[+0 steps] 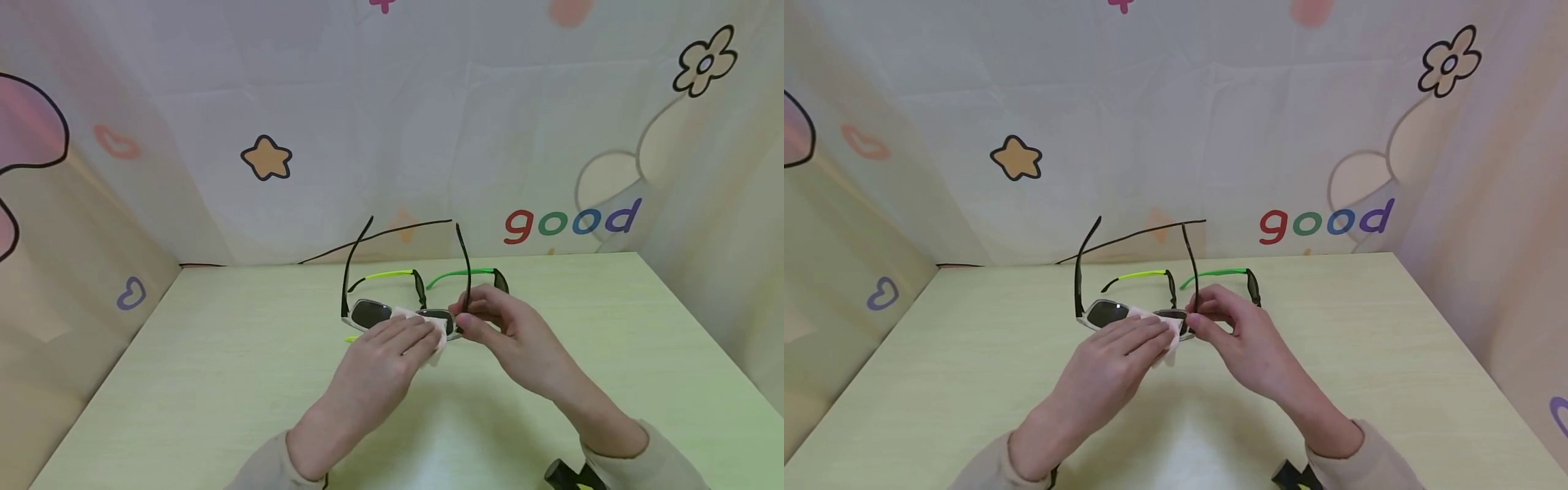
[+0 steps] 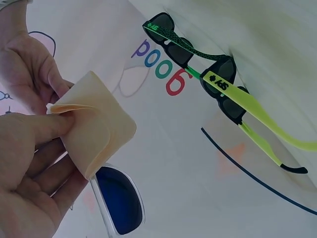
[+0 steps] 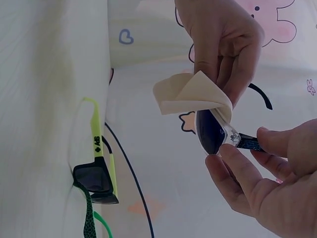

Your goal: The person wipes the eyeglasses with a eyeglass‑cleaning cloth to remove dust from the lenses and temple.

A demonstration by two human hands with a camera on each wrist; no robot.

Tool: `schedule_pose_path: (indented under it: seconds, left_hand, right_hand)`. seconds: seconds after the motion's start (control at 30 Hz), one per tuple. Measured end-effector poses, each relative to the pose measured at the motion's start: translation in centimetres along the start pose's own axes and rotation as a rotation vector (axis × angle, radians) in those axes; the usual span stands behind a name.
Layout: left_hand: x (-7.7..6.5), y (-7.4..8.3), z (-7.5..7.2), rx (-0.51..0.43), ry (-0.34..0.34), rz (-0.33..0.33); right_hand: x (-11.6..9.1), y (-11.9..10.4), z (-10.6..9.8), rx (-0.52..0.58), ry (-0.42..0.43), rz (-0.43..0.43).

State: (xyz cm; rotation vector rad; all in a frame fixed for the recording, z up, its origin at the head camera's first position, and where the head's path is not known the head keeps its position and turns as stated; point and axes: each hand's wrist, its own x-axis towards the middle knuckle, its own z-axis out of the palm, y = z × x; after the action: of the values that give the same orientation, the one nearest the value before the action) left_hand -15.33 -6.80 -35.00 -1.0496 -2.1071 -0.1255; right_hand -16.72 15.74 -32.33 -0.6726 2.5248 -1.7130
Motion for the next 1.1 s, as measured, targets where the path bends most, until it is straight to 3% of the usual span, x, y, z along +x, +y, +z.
schedule_pose_path:
  seconds: [0.37, 0.7, 1.1]
  left_hand:
    - [-0.37, -0.46, -0.21, 0.016, 0.055, -0.044]
    - [-0.83, -0.81, -0.64, 0.067, -0.088, -0.112]
    - [-0.87, -0.88, -0.37, 0.162, -0.139, -0.133]
  right_hand:
    - [-0.1, -0.25, -0.48, 0.003, 0.027, -0.011]
    - [-0.23, -0.02, -0.79, -0.026, 0.03, -0.016]
    - [-0.3, 0.06, -1.0, -0.107, 0.028, -0.057]
